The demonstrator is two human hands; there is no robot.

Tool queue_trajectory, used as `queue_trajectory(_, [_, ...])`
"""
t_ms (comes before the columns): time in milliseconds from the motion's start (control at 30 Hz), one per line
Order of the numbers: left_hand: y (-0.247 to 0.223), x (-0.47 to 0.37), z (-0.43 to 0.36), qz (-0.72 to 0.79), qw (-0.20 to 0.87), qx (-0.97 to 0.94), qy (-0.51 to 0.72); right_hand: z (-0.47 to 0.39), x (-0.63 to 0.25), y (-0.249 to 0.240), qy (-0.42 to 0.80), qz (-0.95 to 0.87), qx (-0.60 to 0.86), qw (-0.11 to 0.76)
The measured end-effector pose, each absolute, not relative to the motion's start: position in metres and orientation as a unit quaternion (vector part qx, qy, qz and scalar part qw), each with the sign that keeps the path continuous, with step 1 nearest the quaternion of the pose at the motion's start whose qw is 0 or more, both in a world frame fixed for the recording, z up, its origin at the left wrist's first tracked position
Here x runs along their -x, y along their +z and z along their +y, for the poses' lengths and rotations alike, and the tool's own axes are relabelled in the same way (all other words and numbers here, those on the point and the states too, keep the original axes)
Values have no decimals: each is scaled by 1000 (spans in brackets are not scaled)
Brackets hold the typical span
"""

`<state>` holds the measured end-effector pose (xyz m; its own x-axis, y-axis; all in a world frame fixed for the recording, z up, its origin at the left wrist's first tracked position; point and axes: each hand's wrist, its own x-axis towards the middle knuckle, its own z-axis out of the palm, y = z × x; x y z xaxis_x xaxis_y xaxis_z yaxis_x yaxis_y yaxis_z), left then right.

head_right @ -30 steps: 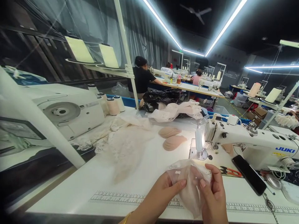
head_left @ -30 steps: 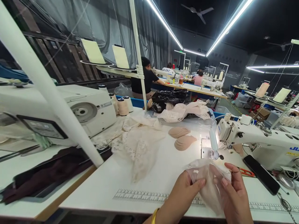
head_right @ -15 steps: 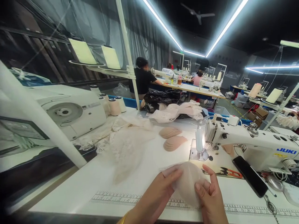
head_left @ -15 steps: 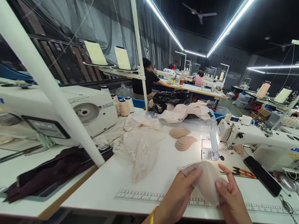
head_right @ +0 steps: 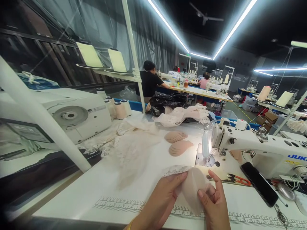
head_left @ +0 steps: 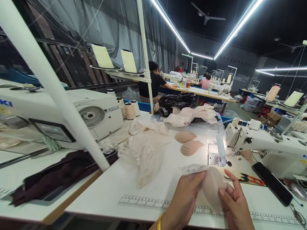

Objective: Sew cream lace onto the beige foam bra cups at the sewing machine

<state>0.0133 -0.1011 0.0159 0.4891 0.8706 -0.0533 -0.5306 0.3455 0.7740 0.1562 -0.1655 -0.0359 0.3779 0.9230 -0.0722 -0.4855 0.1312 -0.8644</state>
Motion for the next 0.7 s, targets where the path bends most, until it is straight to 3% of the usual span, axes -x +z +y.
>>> queue_trajectory(500, [19,-28,-101,213,831,-320,403,-165,-156,-33,468,-262,445,717])
queue_trajectory(700, [26,-19,-86,207,841,-304,396,-173,-173,-53,459,-359,463,668])
